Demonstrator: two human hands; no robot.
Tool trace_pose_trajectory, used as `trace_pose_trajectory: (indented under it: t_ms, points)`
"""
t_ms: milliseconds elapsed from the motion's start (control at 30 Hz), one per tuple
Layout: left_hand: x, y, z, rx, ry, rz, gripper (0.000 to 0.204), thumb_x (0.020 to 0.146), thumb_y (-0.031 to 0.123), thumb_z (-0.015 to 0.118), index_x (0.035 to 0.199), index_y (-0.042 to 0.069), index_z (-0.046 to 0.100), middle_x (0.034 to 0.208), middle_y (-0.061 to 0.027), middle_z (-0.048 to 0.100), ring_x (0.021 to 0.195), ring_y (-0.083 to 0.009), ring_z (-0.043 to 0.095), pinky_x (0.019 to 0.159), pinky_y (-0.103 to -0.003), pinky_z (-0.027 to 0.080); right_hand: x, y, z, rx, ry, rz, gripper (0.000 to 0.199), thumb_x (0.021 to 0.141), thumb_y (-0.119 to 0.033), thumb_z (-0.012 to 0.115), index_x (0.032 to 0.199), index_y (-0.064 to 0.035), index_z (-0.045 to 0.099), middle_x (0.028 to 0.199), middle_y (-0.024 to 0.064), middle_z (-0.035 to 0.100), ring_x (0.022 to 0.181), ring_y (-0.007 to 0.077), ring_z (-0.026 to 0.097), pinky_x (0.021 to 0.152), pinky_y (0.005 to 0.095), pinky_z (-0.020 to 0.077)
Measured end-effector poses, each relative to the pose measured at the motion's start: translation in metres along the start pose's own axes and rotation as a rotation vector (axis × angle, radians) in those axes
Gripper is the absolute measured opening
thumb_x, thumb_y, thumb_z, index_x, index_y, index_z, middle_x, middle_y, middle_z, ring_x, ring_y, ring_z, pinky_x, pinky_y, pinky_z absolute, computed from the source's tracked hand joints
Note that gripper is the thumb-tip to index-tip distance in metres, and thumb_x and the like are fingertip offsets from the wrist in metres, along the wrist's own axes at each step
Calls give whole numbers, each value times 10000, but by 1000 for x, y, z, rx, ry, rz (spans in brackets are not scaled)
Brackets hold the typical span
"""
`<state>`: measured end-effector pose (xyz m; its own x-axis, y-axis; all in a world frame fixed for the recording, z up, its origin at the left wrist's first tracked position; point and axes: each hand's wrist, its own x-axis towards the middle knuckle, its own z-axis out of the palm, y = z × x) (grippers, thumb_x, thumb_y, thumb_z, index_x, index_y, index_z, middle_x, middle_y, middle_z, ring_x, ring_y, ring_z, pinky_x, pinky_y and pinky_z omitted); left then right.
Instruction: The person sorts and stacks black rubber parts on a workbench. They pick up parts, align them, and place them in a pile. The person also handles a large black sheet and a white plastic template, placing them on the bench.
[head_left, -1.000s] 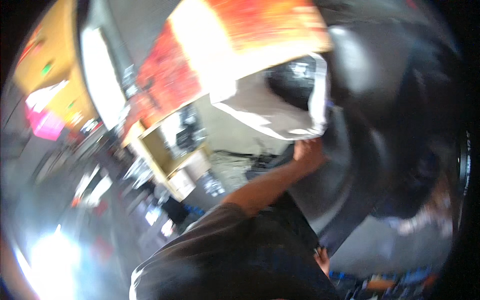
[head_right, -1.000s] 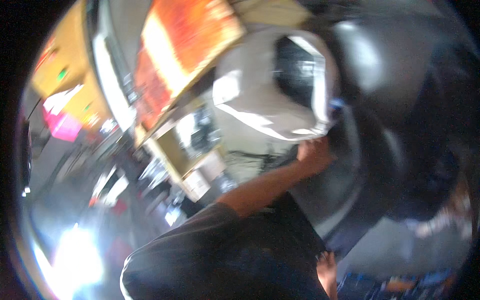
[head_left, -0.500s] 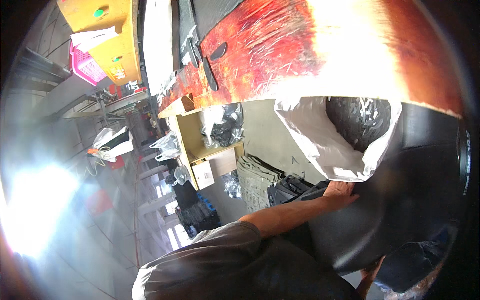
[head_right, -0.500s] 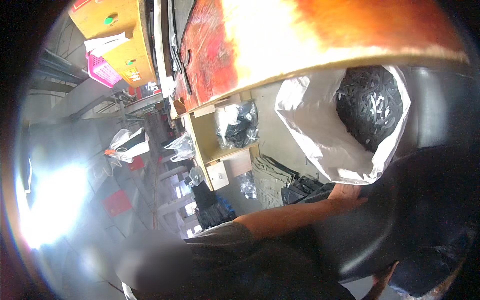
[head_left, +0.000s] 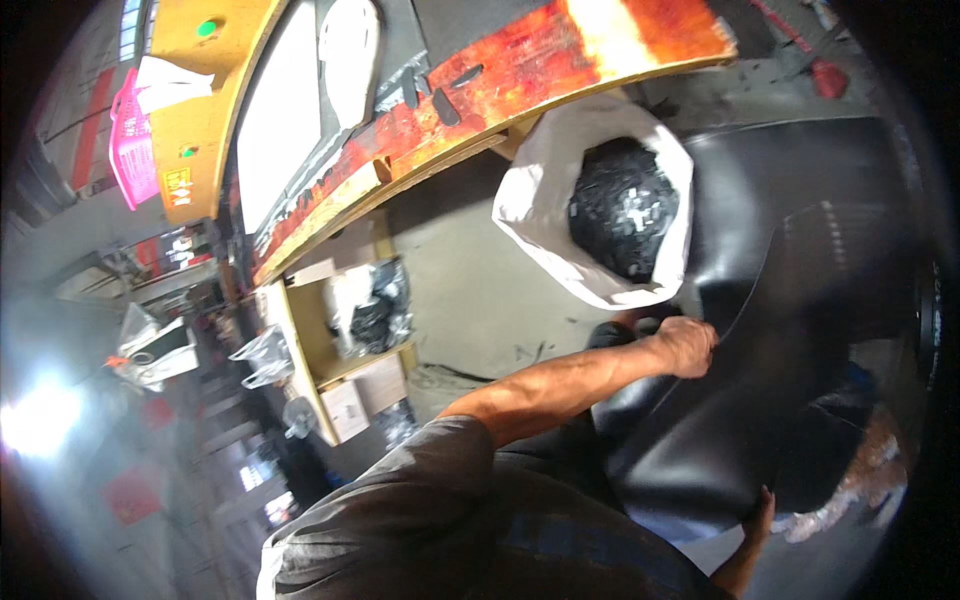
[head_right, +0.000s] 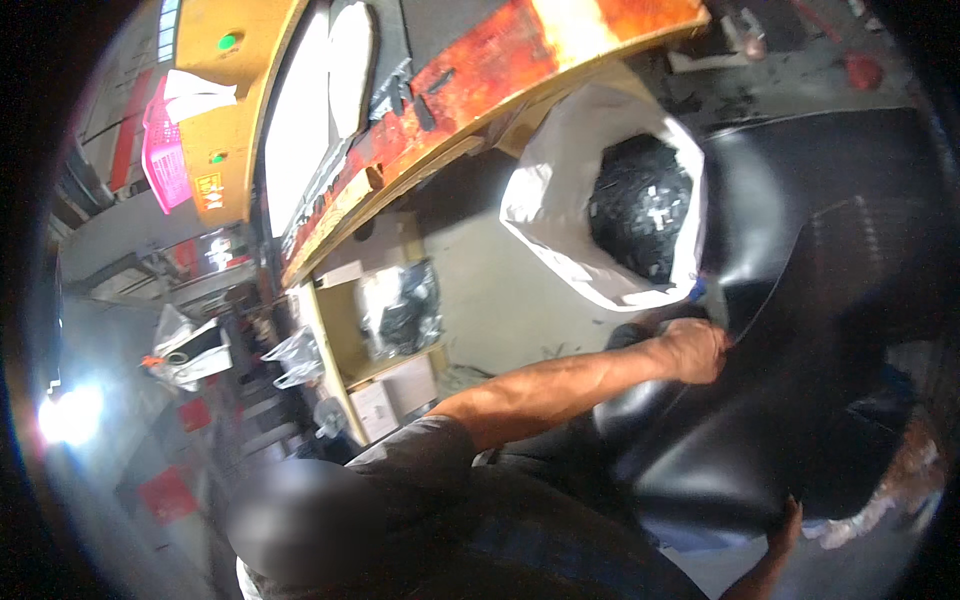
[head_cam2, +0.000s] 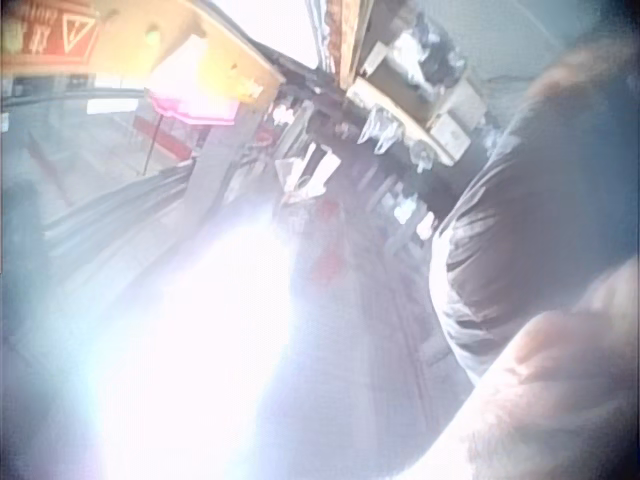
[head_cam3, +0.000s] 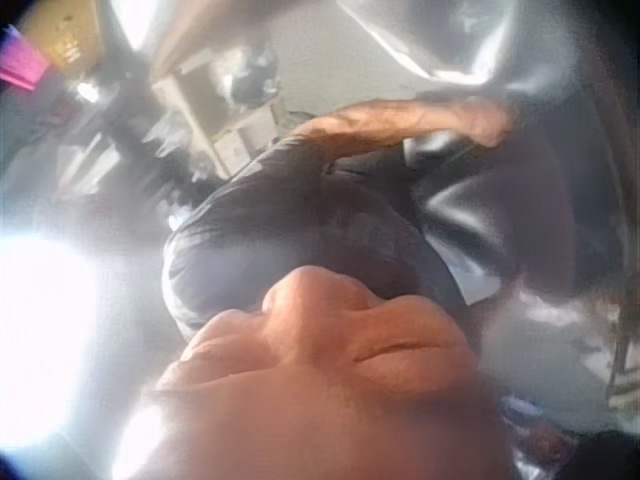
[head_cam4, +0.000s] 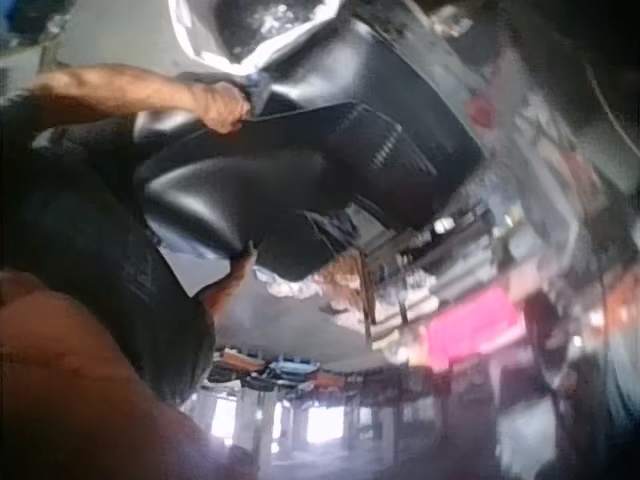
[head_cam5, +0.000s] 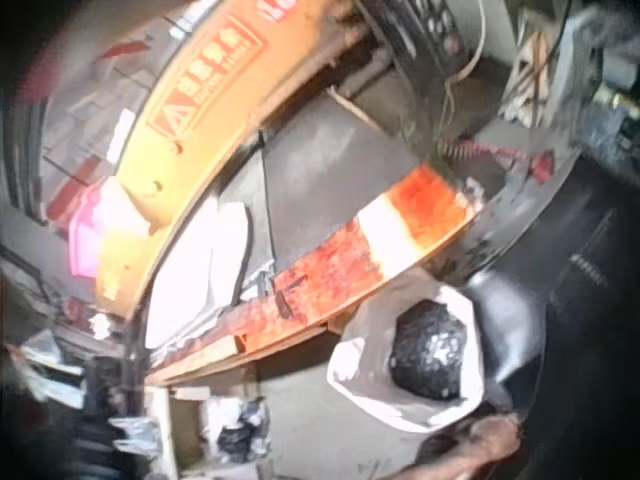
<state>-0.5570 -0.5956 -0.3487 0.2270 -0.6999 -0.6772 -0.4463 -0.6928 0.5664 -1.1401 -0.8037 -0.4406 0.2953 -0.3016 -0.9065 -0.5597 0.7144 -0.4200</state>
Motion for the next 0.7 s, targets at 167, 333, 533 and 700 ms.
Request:
trace_pose_trajectory:
  t_ms: [167,333,533,700]
  points:
    - [-108,137,-41,18,45,457,168,846,185,652,834,49,751,822,-220,739,868,-406,743,779,-499,591,-73,-23,53,-232,398,-192,400,1004,-176,640,1335,49,631,1222,122,688,1065,264,639,997,406,486]
    - [-247,133,-99,23,311,680,211,952,195,615,1003,11,703,718,-210,688,720,-406,725,699,-525,588,-183,-46,139,219,437,-444,537,987,-173,690,1468,28,560,1365,134,649,1190,273,618,1066,405,471]
    - [-408,3,-137,-151,707,777,310,999,217,646,1229,25,729,862,-200,741,794,-379,739,736,-484,596,-321,-133,268,158,617,-814,522,1022,-219,661,1460,45,558,1389,171,612,1156,280,629,997,410,508]
    - [-514,-155,-114,-609,808,377,342,1015,293,641,1186,11,732,935,-232,744,826,-335,752,765,-419,580,-523,-209,438,-43,246,-1449,427,1054,-167,601,1401,81,577,1281,159,663,1113,253,648,961,368,529]
